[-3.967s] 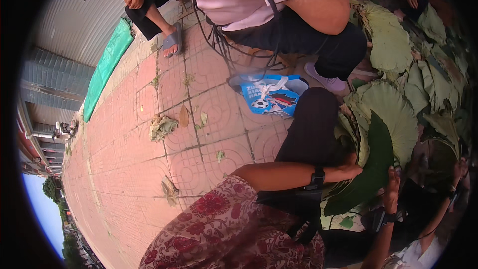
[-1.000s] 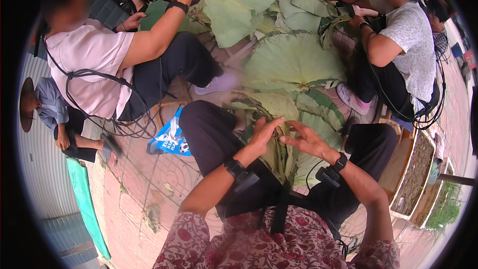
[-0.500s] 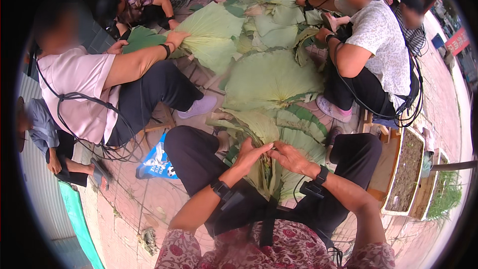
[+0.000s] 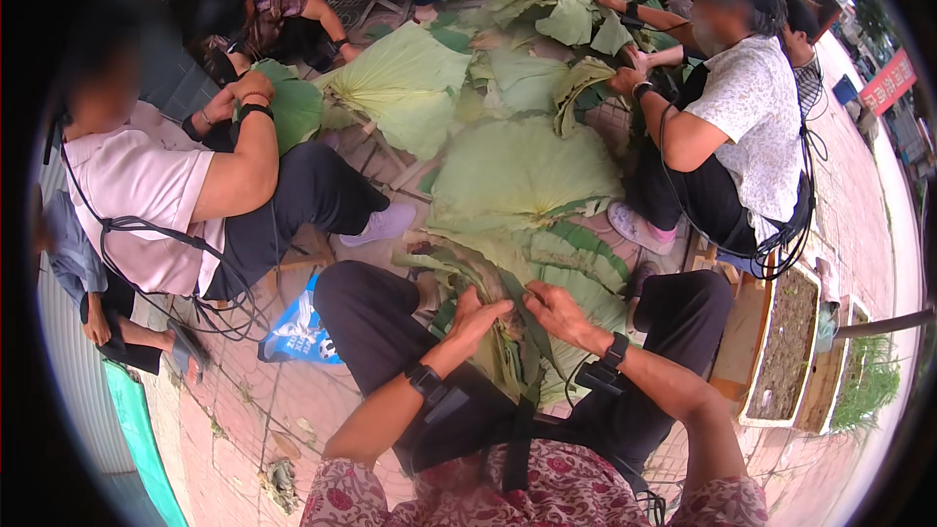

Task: The person sits among a group and repeatedly picks up large green leaves, folds or stacks them, and places them into a pile. The hands handle the leaves one at a time, turning and arranging them without using tools.

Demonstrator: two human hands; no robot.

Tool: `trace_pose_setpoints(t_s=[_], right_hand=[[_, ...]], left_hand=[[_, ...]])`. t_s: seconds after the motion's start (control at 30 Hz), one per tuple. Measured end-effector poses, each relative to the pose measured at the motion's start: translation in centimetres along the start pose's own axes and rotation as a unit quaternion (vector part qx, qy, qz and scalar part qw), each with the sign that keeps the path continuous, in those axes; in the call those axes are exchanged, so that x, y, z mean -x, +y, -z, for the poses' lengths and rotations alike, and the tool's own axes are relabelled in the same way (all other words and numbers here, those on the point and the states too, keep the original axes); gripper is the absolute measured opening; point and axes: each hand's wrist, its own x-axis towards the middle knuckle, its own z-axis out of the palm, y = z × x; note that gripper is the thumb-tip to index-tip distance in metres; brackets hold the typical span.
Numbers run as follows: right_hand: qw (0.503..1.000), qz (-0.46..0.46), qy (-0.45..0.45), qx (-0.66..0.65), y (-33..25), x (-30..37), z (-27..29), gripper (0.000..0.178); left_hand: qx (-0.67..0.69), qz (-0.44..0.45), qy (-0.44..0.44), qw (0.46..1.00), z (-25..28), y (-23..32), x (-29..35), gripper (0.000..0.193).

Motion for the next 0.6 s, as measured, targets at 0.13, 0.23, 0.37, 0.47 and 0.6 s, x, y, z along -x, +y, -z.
trace_pose_setpoints(t_s=[0.13,0.23,0.37,0.47,0.6], right_hand=[[0.998,0.024,0.017,0.059,-0.6,-0.5,-0.2,0.023],[0.987,0.052,-0.005,0.152,-1.0,-1.3,0.9,0.021],[0.959,0.000,0.025,0.281,-0.1,-1.8,2.6,0.019],[0.961,-0.010,0.091,0.261,0.0,-2.6,3.9,0.017],[0.980,-0.107,0.139,0.094,0.7,-3.3,5.6,0.024]], left_hand=[[0.031,0.001,0.017,0.999,0.2,-0.1,-0.3,0.040],[-0.043,0.009,0.022,0.999,1.4,-2.0,-1.6,0.042],[-0.045,-0.007,0.023,0.999,1.2,-1.7,-1.5,0.046],[-0.044,-0.007,0.021,0.999,1.6,-1.8,-1.4,0.049],[-0.044,0.002,0.027,0.999,1.8,-0.5,-0.2,0.053]])
